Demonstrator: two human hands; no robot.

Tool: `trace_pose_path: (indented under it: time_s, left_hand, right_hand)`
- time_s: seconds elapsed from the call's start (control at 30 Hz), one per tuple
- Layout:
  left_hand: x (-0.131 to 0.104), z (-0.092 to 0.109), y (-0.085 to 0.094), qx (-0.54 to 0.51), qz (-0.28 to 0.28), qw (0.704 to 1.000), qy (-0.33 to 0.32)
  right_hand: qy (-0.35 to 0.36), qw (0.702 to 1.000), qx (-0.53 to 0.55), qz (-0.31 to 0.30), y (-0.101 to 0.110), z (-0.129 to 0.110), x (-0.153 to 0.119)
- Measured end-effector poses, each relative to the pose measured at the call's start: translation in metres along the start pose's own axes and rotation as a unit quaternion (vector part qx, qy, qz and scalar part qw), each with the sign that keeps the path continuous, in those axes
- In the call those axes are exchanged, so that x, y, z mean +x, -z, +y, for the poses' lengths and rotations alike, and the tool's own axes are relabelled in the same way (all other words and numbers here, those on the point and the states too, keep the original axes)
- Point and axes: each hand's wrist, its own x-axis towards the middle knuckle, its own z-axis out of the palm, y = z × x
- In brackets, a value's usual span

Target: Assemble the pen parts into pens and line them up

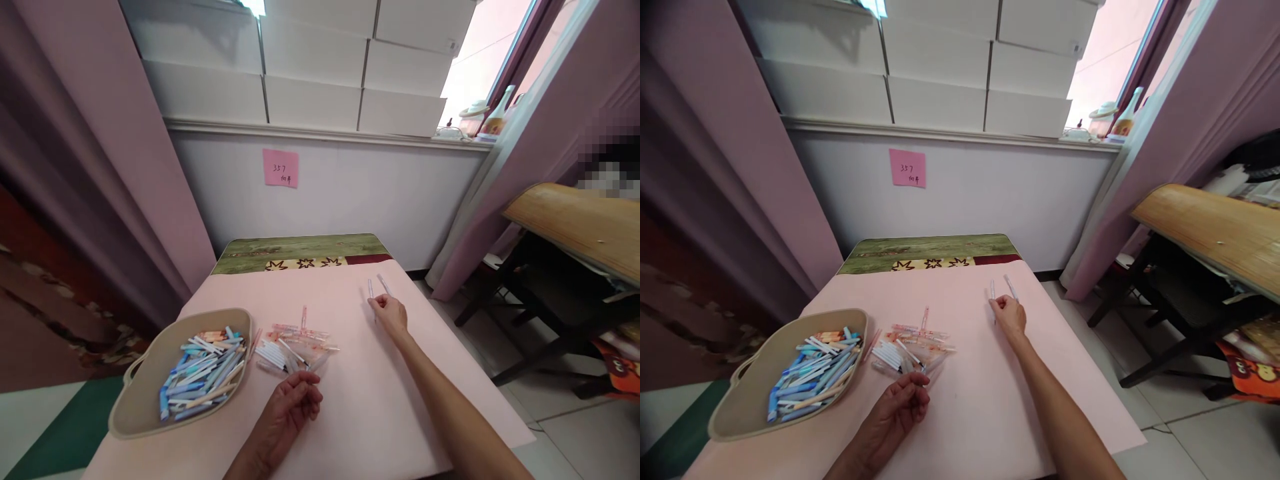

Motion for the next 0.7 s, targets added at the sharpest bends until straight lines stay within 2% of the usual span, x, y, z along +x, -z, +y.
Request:
trace_pose_path:
  time_s: [0.1, 0.2, 0.37, 0.57, 0.7]
  left_hand:
    - [0.001, 0.000, 0.000, -0.014, -0.007, 1.000, 0.001]
    - [0.002, -0.001, 0.000, -0.024, -0.007, 1.000, 0.006]
    - [0.002, -0.003, 0.004, -0.021, -0.014, 1.000, 0.014]
    - [0.002, -0.006, 0.007, -0.012, -0.029, 0.999, 0.014]
    - [0.001, -0.009, 0.010, 0.001, -0.045, 0.999, 0.017]
  right_hand:
    - [-0.020, 0.993, -0.111, 0.029, 0.008, 0.011, 0.034]
    - [-0.027, 0.981, -0.190, 0.027, 0.003, 0.012, 0.060]
    - [-0.023, 0.963, -0.267, 0.017, -0.006, 0.011, 0.083]
    - [0.021, 0.959, -0.282, 0.025, -0.001, 0.011, 0.074]
    - [0.077, 0.967, -0.244, 0.015, -0.007, -0.001, 0.030]
